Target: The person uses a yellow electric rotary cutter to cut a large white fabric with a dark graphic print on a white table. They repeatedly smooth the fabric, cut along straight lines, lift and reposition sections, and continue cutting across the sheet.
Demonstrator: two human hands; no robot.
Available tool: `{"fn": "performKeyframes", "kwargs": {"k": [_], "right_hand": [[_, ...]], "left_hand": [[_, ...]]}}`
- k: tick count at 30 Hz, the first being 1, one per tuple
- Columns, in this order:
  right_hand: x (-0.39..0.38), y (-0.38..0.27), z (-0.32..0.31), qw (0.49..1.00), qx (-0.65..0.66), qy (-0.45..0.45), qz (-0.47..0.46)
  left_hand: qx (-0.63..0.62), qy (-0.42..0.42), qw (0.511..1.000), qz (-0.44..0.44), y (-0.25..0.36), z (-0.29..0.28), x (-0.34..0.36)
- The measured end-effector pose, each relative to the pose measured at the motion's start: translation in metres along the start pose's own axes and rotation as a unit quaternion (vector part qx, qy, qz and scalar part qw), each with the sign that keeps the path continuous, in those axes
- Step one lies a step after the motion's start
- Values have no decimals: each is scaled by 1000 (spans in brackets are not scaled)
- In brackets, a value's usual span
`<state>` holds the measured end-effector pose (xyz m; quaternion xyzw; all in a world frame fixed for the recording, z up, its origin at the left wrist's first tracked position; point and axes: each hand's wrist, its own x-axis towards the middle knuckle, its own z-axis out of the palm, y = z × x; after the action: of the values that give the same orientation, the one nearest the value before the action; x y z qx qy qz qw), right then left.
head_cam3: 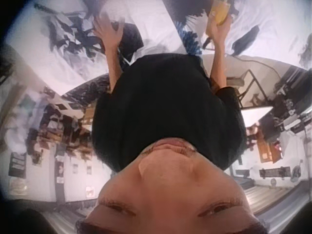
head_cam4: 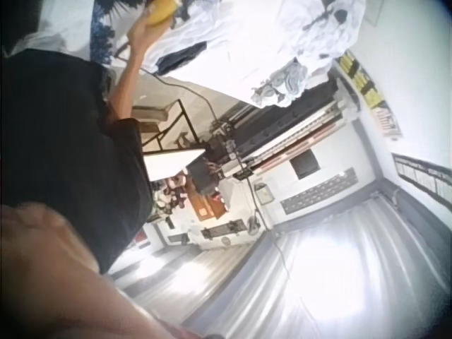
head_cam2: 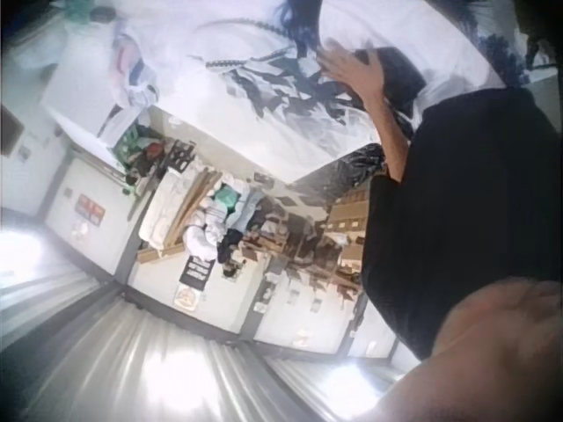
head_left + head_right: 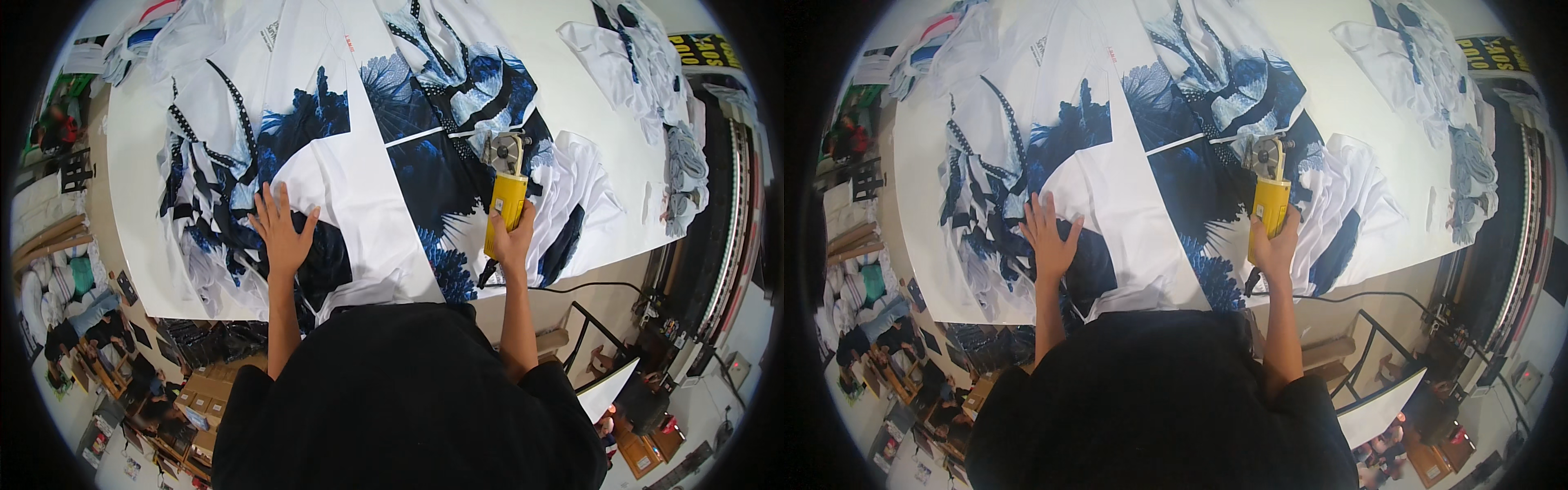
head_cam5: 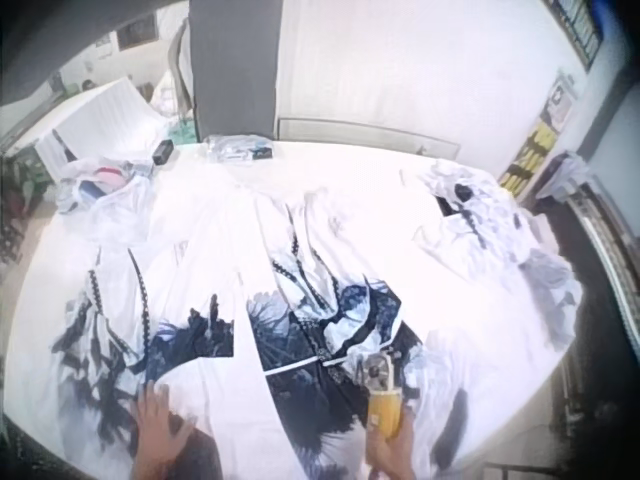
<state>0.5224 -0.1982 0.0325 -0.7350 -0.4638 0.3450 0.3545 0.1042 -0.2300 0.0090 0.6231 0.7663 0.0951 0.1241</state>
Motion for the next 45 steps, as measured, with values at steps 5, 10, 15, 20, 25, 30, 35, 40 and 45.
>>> {"fn": "performKeyframes", "kwargs": {"k": [5,10,15,20,25,30,35,40,45], "right_hand": [[-49,-26,-20,999,-30,-29,-27],[-131,-31,-42,985,-144,-82,-38],[-197,-22,-49,969,-207,-133,-7],[-223,-10,-42,963,-221,-155,-6],[-227,-18,-29,958,-239,-162,-5],[-212,-27,-3,960,-226,-163,0],[-185,-26,22,962,-218,-148,-75],[-158,-37,43,958,-230,-148,-82],[-136,-51,58,958,-236,-157,-38]], "left_hand": [[-47,31,988,145,53,-2,-16],[-179,-82,943,269,106,25,-72],[-133,-62,948,282,102,52,-93],[-176,-39,946,270,88,60,-91],[-268,-39,943,196,81,58,-89],[-334,-26,927,170,77,54,-89],[-365,-72,916,146,68,51,-83],[-398,-117,902,120,65,40,-77],[-404,-114,900,122,63,42,-72]]}}
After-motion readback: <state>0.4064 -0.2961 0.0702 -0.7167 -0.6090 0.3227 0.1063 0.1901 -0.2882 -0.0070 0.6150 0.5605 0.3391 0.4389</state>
